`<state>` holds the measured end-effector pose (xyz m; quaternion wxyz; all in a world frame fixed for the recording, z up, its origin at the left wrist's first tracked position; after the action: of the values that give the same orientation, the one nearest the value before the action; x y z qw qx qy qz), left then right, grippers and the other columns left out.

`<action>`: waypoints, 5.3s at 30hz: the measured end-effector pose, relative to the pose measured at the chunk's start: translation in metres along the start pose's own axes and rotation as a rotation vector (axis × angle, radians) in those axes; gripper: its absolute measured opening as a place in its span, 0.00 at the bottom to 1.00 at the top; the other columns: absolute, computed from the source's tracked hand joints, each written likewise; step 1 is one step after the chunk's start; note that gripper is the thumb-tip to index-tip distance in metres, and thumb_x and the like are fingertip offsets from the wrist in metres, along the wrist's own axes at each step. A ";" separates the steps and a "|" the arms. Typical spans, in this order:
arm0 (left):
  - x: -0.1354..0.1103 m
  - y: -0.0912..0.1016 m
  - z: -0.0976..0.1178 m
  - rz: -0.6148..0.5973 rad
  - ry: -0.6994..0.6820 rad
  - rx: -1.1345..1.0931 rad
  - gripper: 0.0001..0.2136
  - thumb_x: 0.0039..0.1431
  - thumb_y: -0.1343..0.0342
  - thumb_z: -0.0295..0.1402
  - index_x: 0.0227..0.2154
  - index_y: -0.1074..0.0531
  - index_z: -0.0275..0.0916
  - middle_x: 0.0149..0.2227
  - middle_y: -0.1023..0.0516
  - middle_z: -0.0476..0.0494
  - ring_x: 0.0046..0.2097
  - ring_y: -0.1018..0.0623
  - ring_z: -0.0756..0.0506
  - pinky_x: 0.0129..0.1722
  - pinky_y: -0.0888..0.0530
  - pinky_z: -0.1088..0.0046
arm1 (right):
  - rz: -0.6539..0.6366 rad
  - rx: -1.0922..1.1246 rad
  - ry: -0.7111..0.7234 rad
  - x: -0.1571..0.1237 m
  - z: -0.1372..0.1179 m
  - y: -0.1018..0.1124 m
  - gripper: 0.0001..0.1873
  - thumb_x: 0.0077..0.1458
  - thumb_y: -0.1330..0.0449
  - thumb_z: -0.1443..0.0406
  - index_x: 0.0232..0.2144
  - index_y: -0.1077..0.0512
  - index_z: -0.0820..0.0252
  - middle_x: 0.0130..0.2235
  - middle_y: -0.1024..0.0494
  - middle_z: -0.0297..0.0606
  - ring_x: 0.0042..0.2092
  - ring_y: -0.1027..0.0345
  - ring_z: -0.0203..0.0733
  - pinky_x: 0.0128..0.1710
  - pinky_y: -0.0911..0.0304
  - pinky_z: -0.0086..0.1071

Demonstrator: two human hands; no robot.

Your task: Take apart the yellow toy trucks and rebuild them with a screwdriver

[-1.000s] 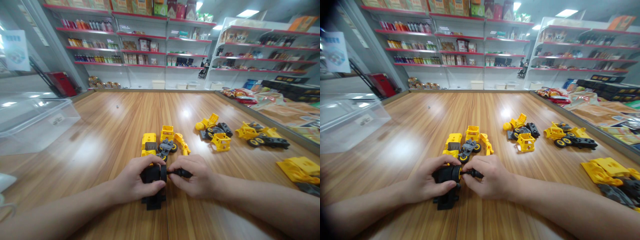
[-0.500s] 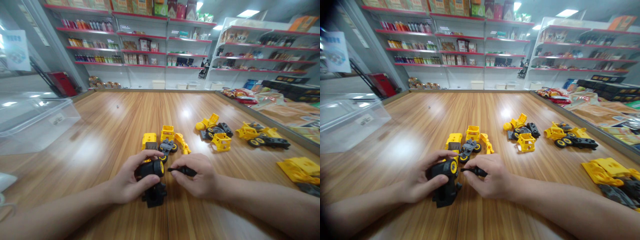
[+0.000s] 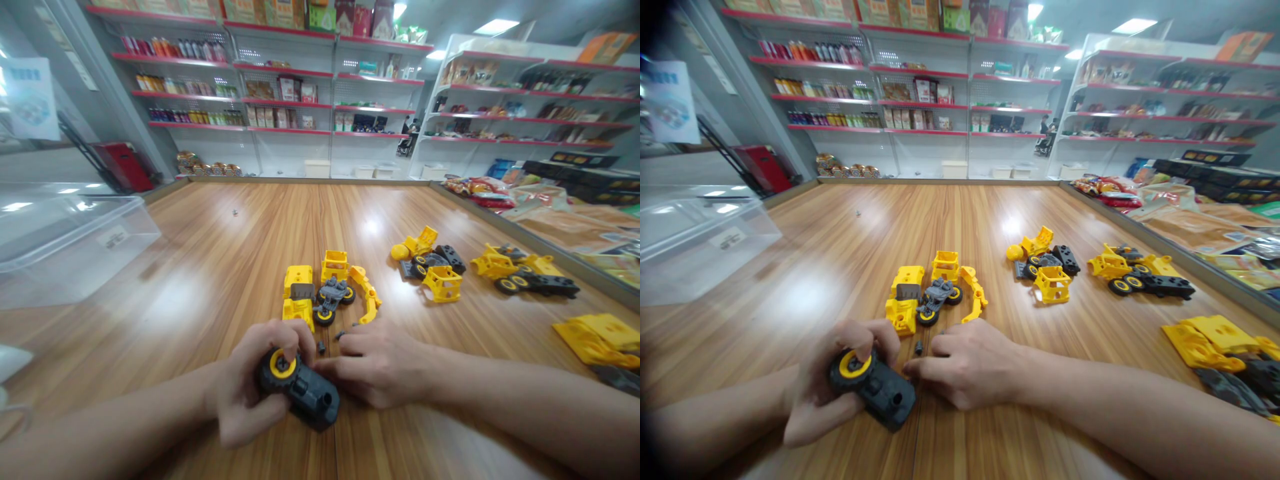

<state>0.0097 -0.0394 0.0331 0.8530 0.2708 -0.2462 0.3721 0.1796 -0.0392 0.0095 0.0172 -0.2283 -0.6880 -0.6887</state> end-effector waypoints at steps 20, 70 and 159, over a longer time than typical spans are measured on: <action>0.004 -0.009 -0.019 -0.252 0.146 0.496 0.23 0.49 0.46 0.23 0.50 0.36 0.40 0.39 0.23 0.44 0.36 0.23 0.47 0.37 0.27 0.73 | 0.128 -0.149 -0.329 -0.002 0.022 0.012 0.11 0.64 0.49 0.65 0.40 0.27 0.61 0.33 0.24 0.38 0.35 0.32 0.41 0.33 0.41 0.34; 0.008 -0.001 -0.038 0.021 0.586 -0.194 0.12 0.66 0.48 0.38 0.40 0.28 0.34 0.35 0.21 0.40 0.35 0.21 0.46 0.35 0.24 0.71 | 0.262 -0.072 -0.700 -0.010 0.053 0.027 0.06 0.60 0.39 0.61 0.36 0.29 0.58 0.39 0.21 0.36 0.39 0.26 0.41 0.37 0.36 0.32; 0.007 0.005 -0.014 0.045 0.195 0.458 0.18 0.50 0.43 0.20 0.45 0.30 0.39 0.43 0.24 0.41 0.44 0.23 0.44 0.45 0.26 0.68 | 0.577 0.106 -0.120 -0.012 0.016 0.041 0.12 0.50 0.46 0.75 0.38 0.30 0.62 0.33 0.28 0.40 0.32 0.34 0.38 0.28 0.38 0.31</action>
<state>0.0132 -0.0236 0.0287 0.7805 0.4145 -0.0778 0.4615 0.2092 -0.0297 0.0432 0.1834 -0.4537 -0.6293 -0.6038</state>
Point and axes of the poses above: each hand's wrist, its own x-axis towards the middle knuckle, its own y-axis out of the back of the hand, z = x × y, the point moved 5 cm from there along x, towards the middle knuckle
